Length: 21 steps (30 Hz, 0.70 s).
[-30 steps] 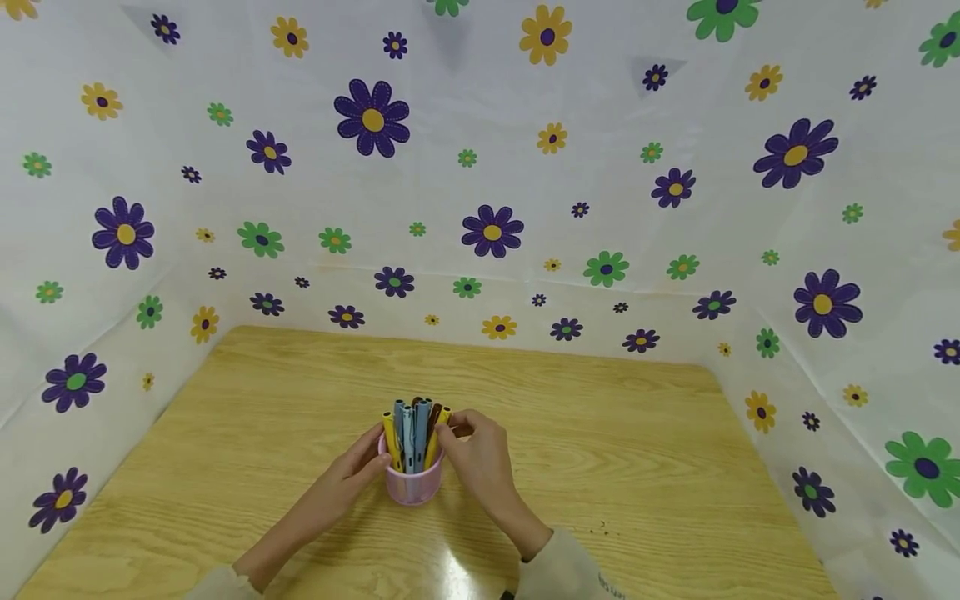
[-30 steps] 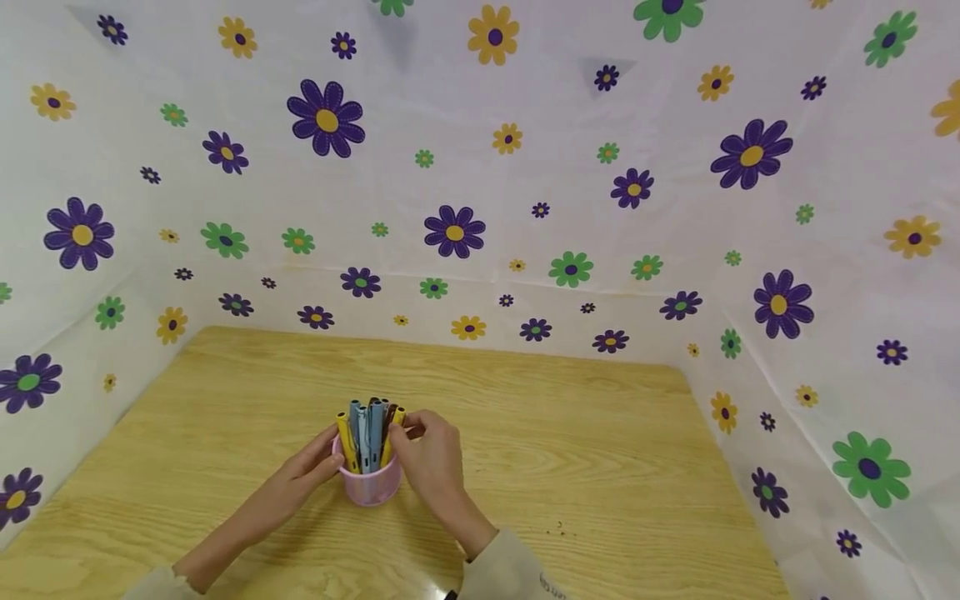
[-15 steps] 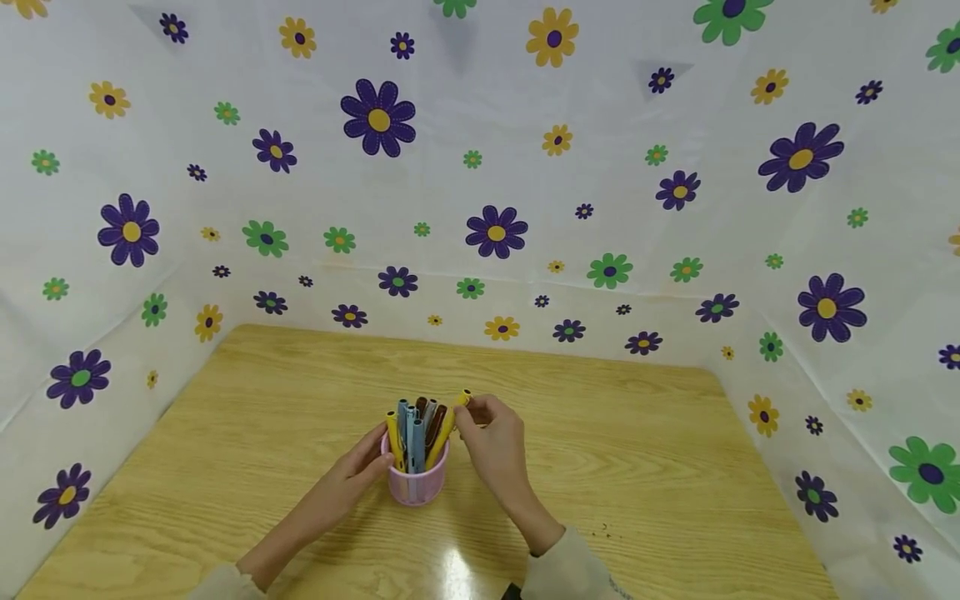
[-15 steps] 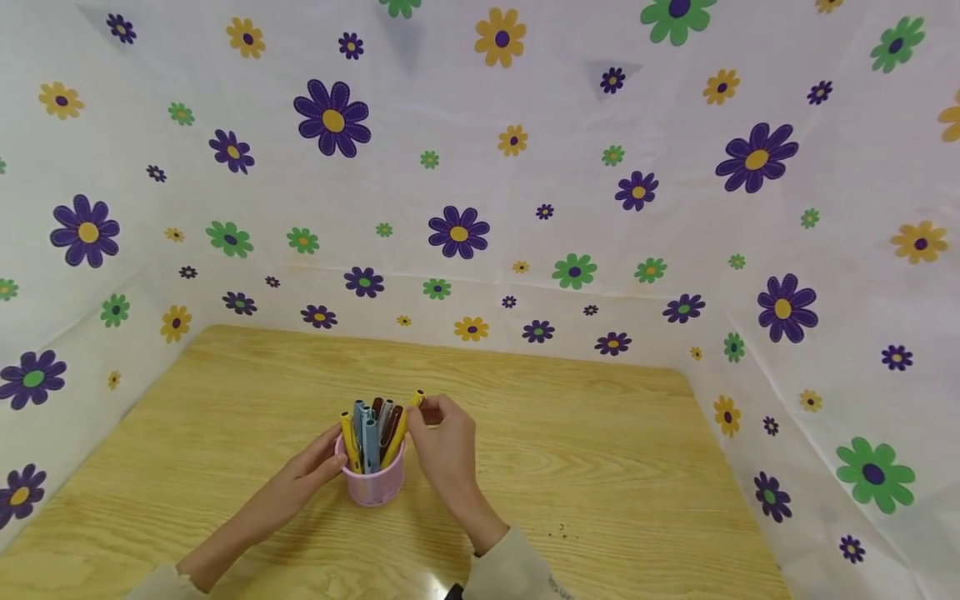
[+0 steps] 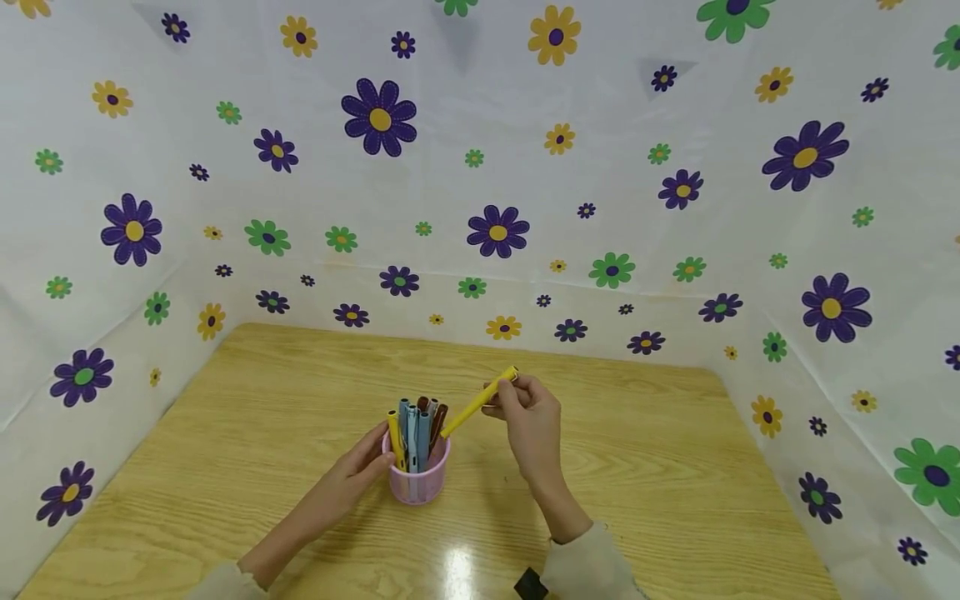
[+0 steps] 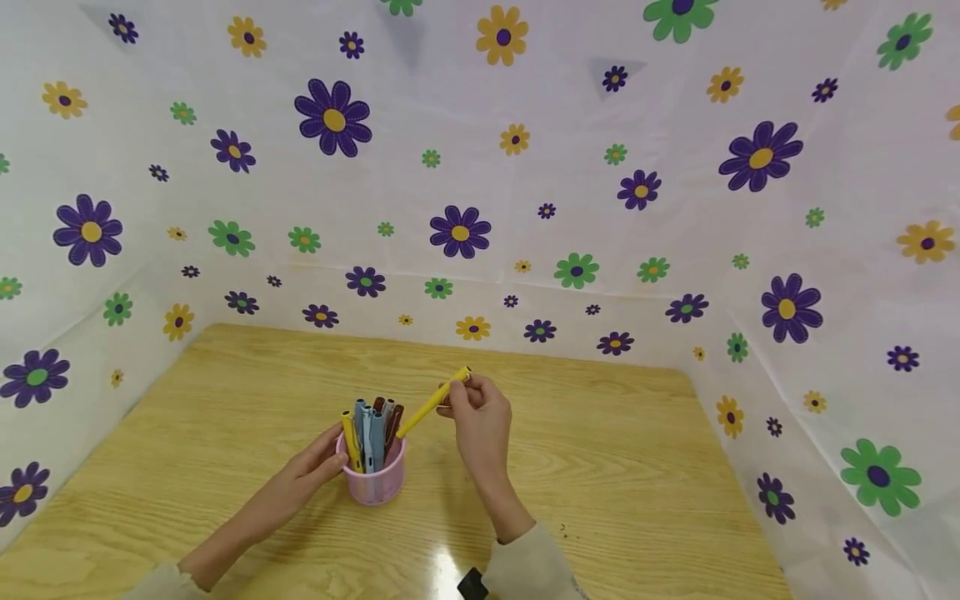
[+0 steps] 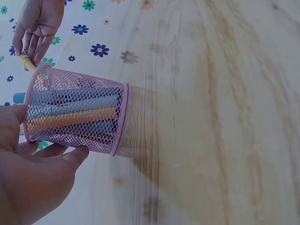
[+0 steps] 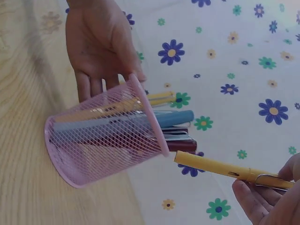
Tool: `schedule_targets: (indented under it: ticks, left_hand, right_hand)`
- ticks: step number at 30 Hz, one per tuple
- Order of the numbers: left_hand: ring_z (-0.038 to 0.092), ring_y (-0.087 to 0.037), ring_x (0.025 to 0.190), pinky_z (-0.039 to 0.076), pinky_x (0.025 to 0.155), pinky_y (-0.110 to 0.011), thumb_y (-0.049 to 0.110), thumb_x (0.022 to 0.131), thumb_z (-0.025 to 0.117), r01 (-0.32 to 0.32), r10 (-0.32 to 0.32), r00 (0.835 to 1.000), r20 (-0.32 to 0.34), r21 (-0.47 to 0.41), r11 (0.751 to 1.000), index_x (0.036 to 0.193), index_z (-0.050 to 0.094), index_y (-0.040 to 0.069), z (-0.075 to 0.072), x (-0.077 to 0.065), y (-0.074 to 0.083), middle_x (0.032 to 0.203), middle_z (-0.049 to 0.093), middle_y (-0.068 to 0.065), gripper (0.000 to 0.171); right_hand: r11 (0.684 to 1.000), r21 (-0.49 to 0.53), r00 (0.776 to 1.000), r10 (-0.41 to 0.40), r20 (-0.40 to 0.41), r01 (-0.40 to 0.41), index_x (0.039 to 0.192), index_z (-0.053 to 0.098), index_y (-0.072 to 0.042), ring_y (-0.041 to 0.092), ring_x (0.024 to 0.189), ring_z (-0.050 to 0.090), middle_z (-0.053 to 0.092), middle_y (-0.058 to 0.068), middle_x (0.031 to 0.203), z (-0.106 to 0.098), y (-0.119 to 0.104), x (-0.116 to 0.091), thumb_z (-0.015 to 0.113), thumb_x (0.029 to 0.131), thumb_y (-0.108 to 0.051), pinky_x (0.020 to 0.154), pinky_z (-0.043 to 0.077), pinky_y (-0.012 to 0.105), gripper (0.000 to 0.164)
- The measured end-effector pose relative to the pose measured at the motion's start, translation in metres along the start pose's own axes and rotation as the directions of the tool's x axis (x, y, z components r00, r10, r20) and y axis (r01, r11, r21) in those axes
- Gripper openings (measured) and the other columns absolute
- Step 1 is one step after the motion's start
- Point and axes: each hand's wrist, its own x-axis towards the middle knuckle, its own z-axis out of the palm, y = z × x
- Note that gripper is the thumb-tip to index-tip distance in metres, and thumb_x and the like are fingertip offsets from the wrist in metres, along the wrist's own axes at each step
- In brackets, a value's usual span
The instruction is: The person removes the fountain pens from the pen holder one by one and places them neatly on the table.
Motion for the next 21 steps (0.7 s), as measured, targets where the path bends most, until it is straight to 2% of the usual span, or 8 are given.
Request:
schedule_targets:
  ticks: [5, 12, 16, 21]
  left_hand:
    - [0.025, -0.036, 0.153, 0.027, 0.121, -0.045, 0.033, 0.111, 0.049, 0.008, -0.008, 1.0, -0.006, -0.018, 1.0, 0.165, 0.018, 0.005, 0.0, 0.001, -0.001, 0.168, 0.02, -0.02, 0.068]
    - [0.022, -0.038, 0.153, 0.027, 0.121, -0.046, 0.03, 0.112, 0.048, -0.026, 0.026, 0.999, 0.018, -0.037, 0.999, 0.165, 0.016, 0.002, -0.001, 0.002, 0.0, 0.168, 0.018, -0.023, 0.068]
    - [0.024, -0.036, 0.153, 0.028, 0.12, -0.044, 0.032, 0.112, 0.049, -0.009, 0.01, 1.0, 0.018, -0.035, 0.999, 0.165, 0.017, 0.005, -0.002, 0.003, 0.001, 0.168, 0.02, -0.02, 0.068]
    - [0.025, -0.041, 0.152, 0.029, 0.12, -0.049, 0.028, 0.112, 0.049, -0.023, 0.024, 0.999, 0.027, -0.036, 0.999, 0.164, 0.016, 0.001, -0.002, 0.002, 0.002, 0.167, 0.021, -0.025, 0.068]
  right_hand:
    - [1.0, 0.018, 0.999, -0.008, -0.04, 0.008, 0.114, 0.065, 0.01, 0.035, 0.088, 0.075, 0.074, 0.022, 0.102, -0.014, -0.006, 0.006, 0.06, 0.105, -0.008, 0.078, 0.065, 0.038, 0.021]
    - [1.0, 0.017, 0.997, -0.011, -0.082, 0.013, 0.115, 0.065, 0.009, 0.027, 0.087, 0.075, 0.074, 0.022, 0.104, -0.042, -0.016, 0.015, 0.058, 0.106, -0.009, 0.081, 0.064, 0.039, 0.021]
    - [1.0, 0.003, 0.993, -0.008, -0.114, 0.009, 0.117, 0.065, 0.007, 0.023, 0.087, 0.075, 0.075, 0.016, 0.103, -0.06, -0.022, 0.019, 0.057, 0.107, -0.011, 0.081, 0.064, 0.038, 0.022]
    - [1.0, -0.027, 0.991, 0.003, -0.137, -0.007, 0.118, 0.064, 0.007, 0.022, 0.087, 0.075, 0.076, 0.007, 0.099, -0.079, -0.028, 0.022, 0.056, 0.108, -0.014, 0.082, 0.064, 0.037, 0.024]
